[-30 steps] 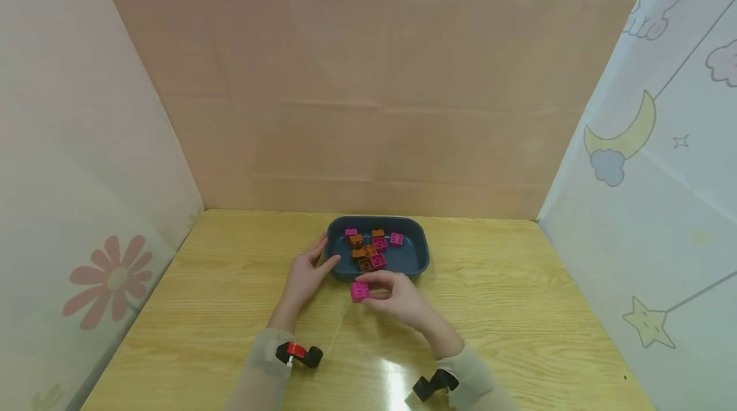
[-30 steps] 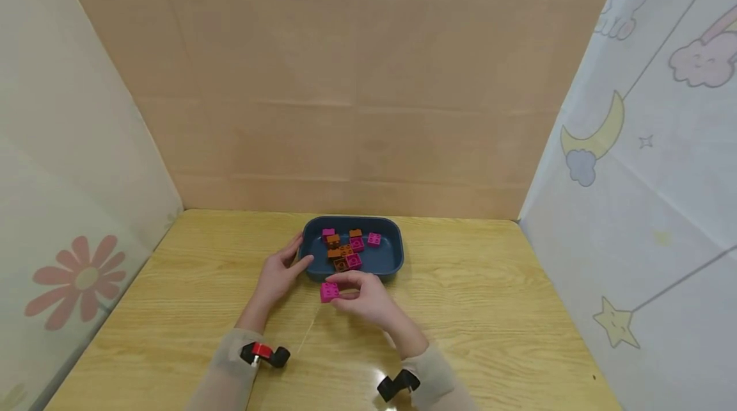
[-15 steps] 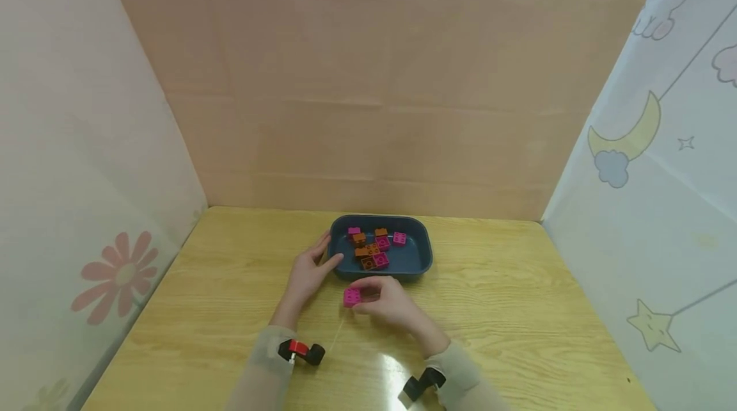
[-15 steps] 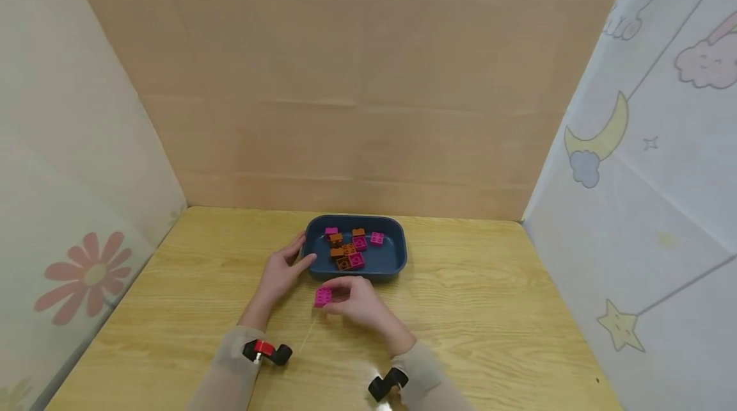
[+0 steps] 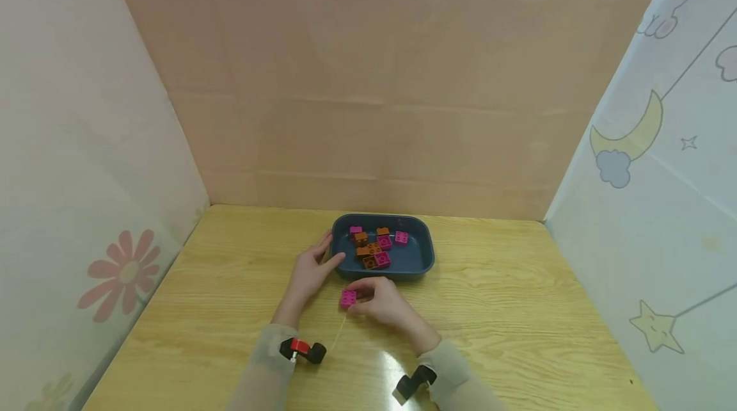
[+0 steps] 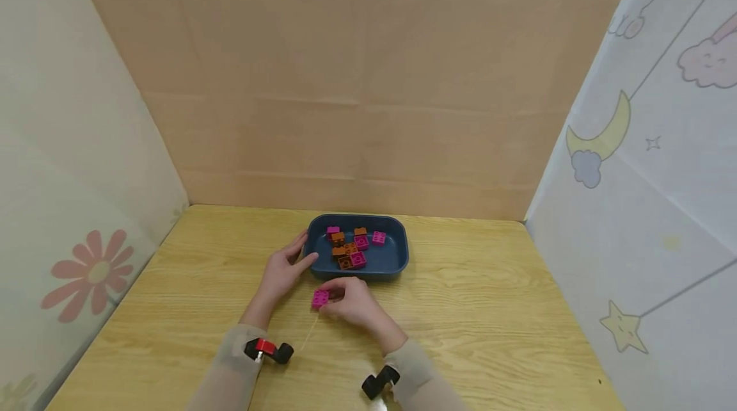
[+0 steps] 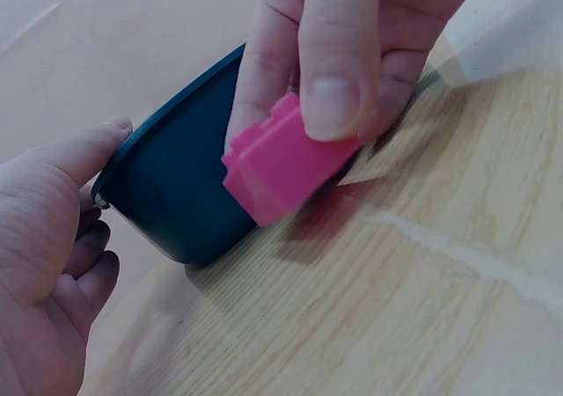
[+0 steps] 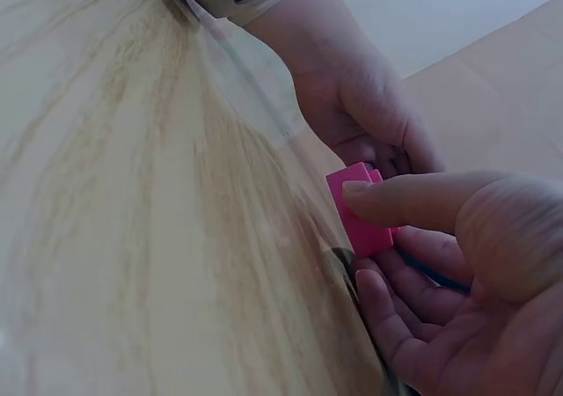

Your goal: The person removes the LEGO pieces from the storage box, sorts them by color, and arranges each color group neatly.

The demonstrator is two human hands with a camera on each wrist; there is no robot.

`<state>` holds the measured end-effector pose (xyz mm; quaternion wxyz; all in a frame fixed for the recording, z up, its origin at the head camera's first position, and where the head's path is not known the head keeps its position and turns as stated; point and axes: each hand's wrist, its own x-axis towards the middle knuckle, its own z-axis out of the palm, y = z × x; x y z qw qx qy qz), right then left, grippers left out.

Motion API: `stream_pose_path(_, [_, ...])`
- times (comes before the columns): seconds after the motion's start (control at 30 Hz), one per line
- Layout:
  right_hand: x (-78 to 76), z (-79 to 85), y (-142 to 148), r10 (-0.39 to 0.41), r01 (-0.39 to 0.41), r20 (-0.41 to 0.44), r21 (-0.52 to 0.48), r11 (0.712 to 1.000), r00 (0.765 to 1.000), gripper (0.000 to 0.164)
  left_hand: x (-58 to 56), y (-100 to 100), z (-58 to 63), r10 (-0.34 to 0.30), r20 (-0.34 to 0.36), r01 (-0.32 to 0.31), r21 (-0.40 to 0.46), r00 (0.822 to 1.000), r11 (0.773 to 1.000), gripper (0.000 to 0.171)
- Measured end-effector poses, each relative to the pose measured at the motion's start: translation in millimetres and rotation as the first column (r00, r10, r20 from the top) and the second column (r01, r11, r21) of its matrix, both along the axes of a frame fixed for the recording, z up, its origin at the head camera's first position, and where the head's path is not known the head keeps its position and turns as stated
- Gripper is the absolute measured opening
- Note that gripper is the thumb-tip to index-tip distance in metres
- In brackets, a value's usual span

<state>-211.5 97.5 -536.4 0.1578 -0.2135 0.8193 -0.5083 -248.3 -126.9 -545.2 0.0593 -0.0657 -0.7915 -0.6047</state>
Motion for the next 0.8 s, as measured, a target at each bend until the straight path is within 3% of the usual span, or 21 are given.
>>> stream_pose_path(0.37, [-0.2, -1.7, -2.4, -0.017, 0.019, -0.032, 0.063, 0.998, 0.999, 0.039, -0.3, 0.0, 0.2, -0.009, -0.017, 0.009, 0.014, 1.0, 1.0, 0.073])
stream_pose_path(0.8, [-0.3, -5.2, -4.0, -0.028, 0.03, -0.031, 0.063, 0.998, 0.999, 0.039, -1.9, -0.7, -1.6, -0.014, -0.004, 0.014, 0.024, 1.0, 1.0, 0.073])
